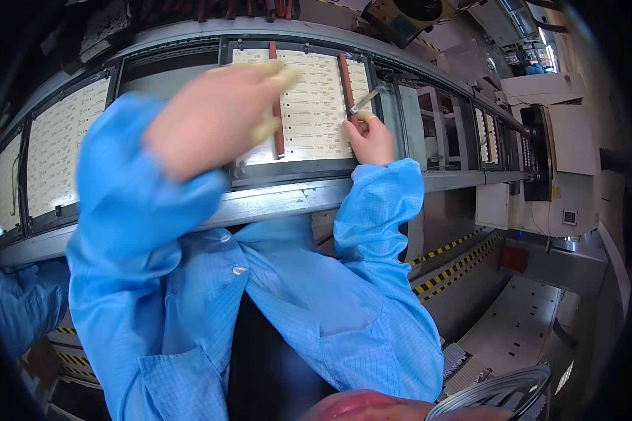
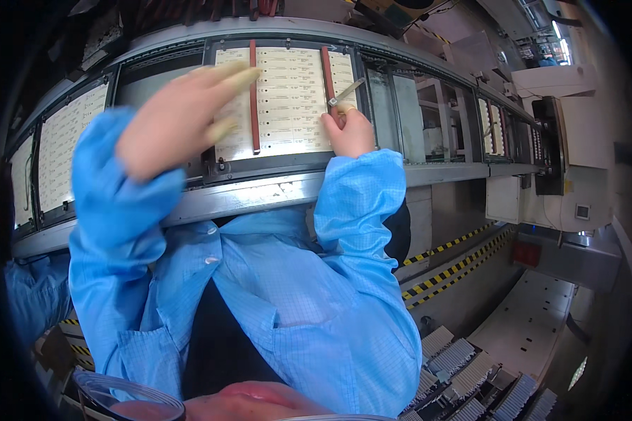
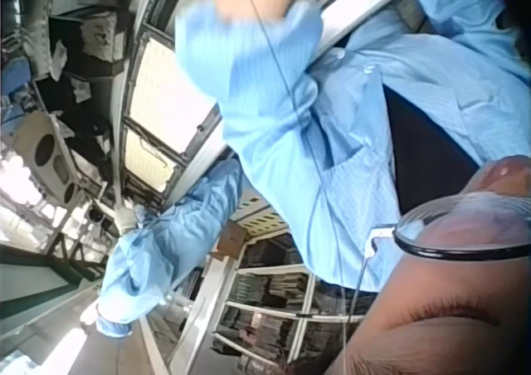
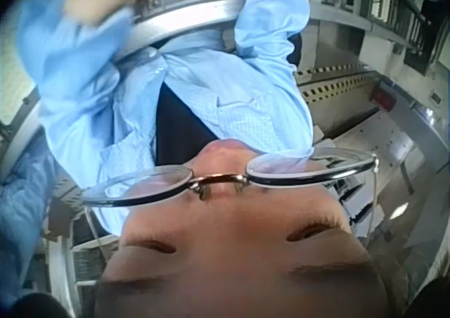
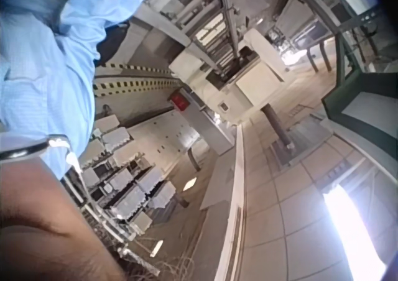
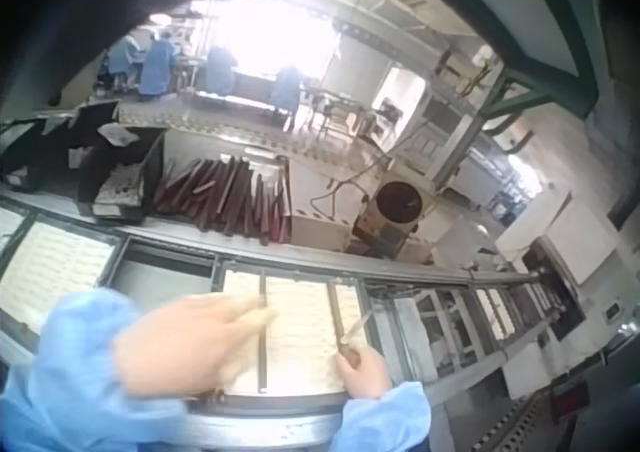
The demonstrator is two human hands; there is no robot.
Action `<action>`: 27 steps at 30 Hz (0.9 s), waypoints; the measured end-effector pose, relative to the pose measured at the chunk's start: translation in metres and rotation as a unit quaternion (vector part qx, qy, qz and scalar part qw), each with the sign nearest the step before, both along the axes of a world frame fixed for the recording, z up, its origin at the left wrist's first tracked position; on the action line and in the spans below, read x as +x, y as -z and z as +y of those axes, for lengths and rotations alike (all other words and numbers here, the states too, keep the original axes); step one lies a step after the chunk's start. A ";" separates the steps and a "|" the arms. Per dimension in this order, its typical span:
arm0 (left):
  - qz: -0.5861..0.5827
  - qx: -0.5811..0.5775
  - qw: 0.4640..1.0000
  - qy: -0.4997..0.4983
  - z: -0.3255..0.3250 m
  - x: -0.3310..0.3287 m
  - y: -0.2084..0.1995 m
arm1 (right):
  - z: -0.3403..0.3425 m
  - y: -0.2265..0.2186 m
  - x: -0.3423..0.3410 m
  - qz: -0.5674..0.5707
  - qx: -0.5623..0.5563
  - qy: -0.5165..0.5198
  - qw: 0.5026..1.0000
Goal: Manually placing small electronic components onto a circuit board panel at an assembly station.
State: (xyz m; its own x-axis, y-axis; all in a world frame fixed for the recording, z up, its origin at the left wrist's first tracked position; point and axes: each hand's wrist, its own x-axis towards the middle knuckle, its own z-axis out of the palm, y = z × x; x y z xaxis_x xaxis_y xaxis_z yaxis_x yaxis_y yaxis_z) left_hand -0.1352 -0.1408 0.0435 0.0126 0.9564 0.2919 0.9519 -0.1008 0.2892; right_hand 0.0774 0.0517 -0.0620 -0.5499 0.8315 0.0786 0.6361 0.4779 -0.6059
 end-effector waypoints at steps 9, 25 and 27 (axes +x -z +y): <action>-0.249 -0.106 0.924 -0.270 -0.097 -0.014 0.041 | -0.011 -0.024 -0.011 -0.056 -0.015 0.026 0.998; 0.025 -0.146 0.987 0.065 0.069 0.069 0.097 | -0.009 0.009 -0.019 0.043 0.081 0.095 0.991; -0.005 -0.228 0.971 0.075 0.073 0.068 0.076 | -0.012 0.005 -0.020 0.023 0.087 0.096 0.991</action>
